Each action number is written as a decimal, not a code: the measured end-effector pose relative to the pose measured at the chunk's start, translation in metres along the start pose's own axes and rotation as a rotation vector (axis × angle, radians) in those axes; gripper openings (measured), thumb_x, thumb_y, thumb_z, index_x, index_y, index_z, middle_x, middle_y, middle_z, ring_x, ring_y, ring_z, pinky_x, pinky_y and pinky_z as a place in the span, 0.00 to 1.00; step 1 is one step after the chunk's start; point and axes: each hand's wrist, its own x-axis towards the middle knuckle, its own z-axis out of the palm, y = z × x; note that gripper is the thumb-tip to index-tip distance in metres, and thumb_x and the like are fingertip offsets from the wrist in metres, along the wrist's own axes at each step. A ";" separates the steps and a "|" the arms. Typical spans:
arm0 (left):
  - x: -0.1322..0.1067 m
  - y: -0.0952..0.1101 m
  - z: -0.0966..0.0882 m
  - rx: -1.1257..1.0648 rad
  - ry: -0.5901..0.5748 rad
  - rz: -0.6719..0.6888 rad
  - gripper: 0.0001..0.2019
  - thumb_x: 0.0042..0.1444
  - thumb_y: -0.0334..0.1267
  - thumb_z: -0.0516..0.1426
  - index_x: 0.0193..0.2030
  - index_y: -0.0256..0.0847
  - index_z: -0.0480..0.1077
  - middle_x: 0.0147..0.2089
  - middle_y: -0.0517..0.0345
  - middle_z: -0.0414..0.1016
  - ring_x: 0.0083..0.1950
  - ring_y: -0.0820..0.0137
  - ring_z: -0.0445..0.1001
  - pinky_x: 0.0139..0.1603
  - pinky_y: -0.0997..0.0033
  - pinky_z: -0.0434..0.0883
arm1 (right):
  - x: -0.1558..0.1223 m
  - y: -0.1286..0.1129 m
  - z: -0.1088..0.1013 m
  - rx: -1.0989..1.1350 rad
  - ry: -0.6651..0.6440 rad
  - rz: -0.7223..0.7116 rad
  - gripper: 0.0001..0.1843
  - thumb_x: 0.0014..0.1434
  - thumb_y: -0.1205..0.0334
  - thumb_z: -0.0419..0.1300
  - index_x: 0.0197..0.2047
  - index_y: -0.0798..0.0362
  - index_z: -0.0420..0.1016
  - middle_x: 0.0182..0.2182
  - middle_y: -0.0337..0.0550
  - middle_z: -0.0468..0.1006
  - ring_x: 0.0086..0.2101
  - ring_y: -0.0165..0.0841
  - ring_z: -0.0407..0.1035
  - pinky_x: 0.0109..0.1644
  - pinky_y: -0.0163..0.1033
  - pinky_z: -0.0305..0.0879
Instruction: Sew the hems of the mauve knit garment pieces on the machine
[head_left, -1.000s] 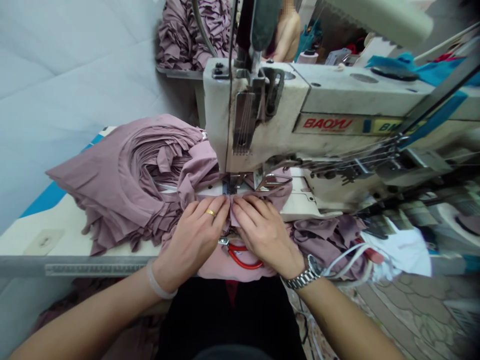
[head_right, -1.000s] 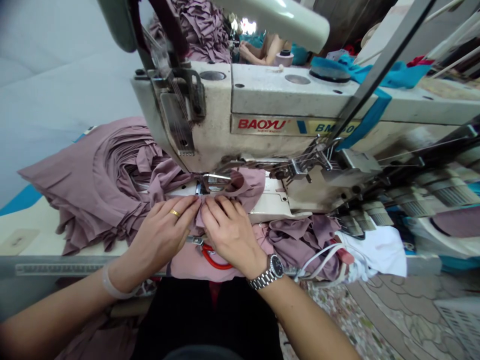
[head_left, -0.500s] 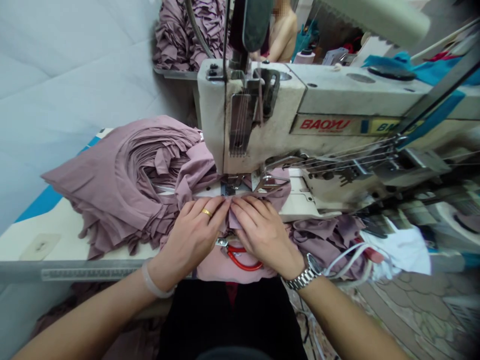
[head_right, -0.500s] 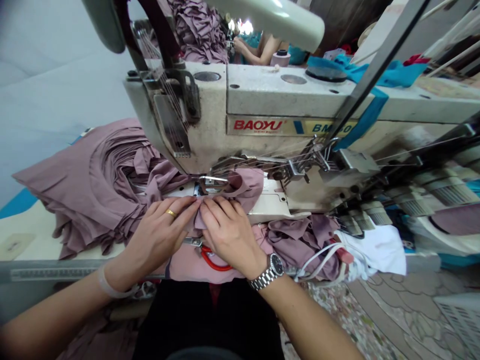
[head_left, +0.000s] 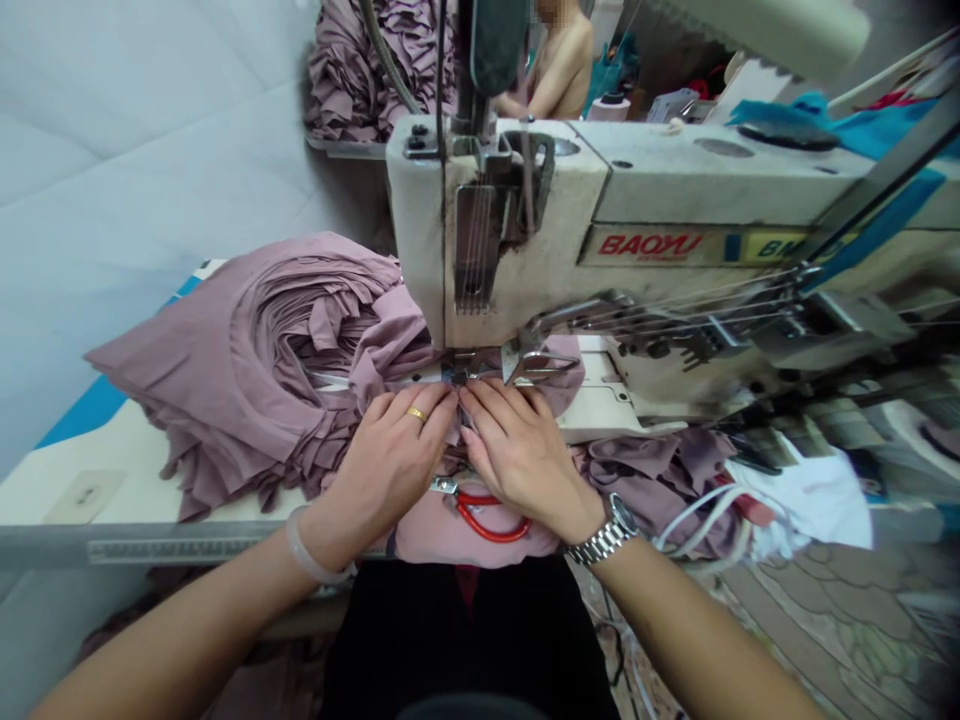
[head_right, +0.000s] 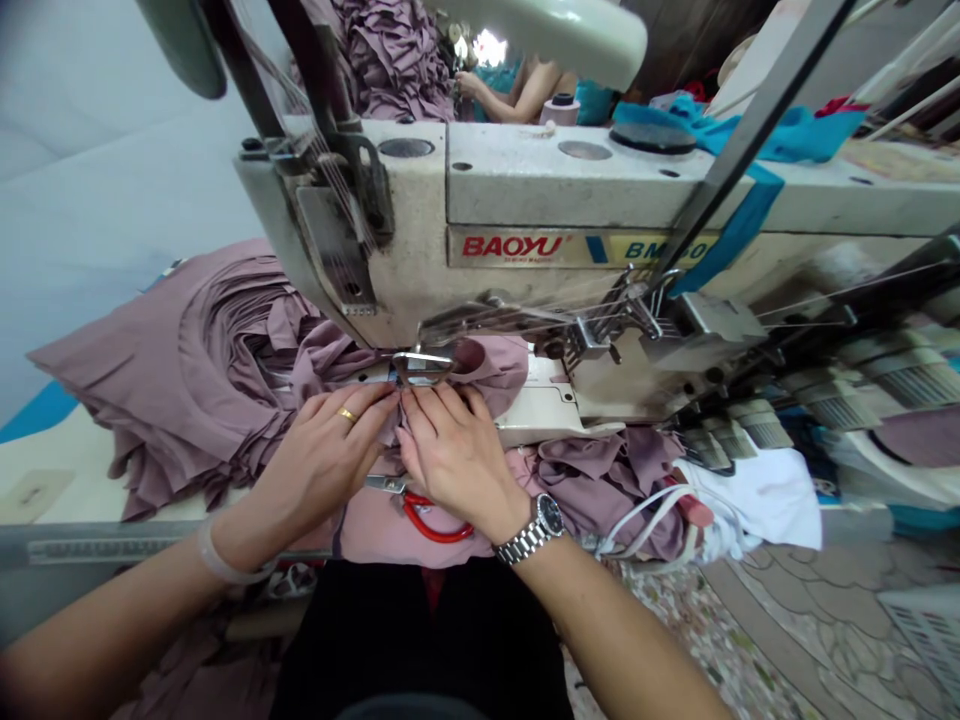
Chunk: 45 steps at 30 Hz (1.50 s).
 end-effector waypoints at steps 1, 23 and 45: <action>0.000 -0.001 0.000 -0.004 0.002 0.011 0.17 0.64 0.31 0.50 0.58 0.30 0.67 0.58 0.46 0.71 0.56 0.57 0.69 0.51 0.58 0.66 | -0.001 0.001 0.001 0.004 0.015 -0.007 0.22 0.68 0.61 0.50 0.59 0.63 0.68 0.58 0.53 0.71 0.56 0.46 0.63 0.58 0.53 0.60; 0.011 -0.018 0.002 -0.103 0.064 0.093 0.12 0.64 0.34 0.54 0.51 0.32 0.71 0.50 0.48 0.75 0.47 0.61 0.73 0.49 0.59 0.71 | 0.009 0.013 0.005 0.197 0.052 0.004 0.16 0.64 0.69 0.52 0.53 0.60 0.73 0.49 0.51 0.76 0.48 0.41 0.68 0.52 0.49 0.68; 0.009 -0.015 0.004 -0.277 0.025 0.008 0.11 0.65 0.34 0.51 0.51 0.33 0.68 0.49 0.45 0.75 0.50 0.61 0.75 0.51 0.60 0.74 | 0.011 0.037 -0.008 0.017 0.018 -0.201 0.15 0.64 0.73 0.49 0.48 0.63 0.74 0.40 0.54 0.78 0.41 0.39 0.71 0.43 0.43 0.71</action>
